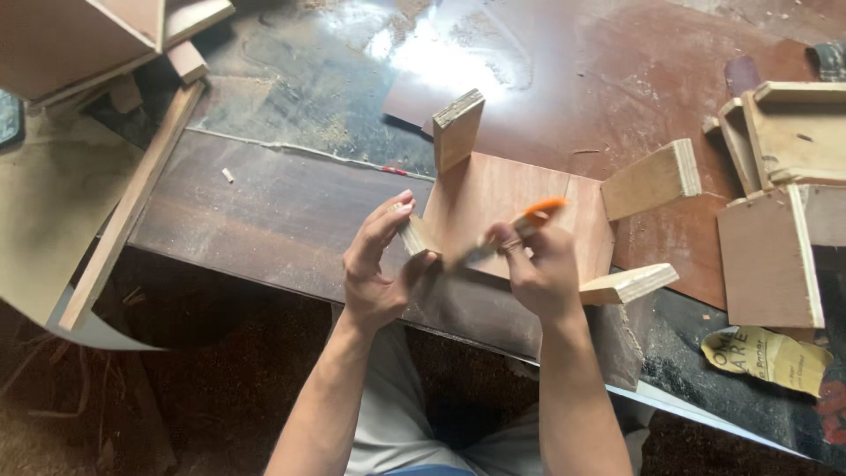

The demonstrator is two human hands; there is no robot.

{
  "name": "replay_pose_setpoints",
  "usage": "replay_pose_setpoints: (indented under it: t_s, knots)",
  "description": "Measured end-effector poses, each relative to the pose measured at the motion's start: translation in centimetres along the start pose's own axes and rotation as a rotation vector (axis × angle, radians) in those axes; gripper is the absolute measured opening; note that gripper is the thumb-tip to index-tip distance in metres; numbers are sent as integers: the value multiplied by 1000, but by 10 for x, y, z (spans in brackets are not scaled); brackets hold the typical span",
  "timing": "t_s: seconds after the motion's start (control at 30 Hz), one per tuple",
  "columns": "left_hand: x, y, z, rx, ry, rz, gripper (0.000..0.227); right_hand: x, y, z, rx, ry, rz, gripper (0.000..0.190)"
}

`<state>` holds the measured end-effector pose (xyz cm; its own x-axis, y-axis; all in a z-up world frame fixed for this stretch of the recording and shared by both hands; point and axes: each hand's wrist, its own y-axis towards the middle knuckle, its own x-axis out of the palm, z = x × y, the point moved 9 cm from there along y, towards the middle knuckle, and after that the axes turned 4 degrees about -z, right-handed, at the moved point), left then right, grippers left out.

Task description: The person sands a small wooden object with a sanding block, then uses a chisel to smooth edges, and finally brushes the surface with a paintbrush. The person handles the object repeatedly, turning it to access different sides.

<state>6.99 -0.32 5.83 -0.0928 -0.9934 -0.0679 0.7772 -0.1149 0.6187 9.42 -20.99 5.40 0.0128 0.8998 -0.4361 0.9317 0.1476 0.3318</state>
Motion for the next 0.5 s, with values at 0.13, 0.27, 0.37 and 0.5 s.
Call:
replay_pose_setpoints:
  t_s: [0.13,0.27,0.37,0.5]
  knots:
    - [1,-3,-3,-19,-4,11,58,9,-5,-6,-92,103,-36,14]
    - [1,-3,-6,-27,0,17,59,6,-8,0,3,-170,-37,10]
    - [0,-7,-2,-10,20,30,60,-12,-35,-18,-184,-178,141,13]
    - [1,-4,-5,6,-27,20,59,-13,-60,-19,-261,-187,92,11]
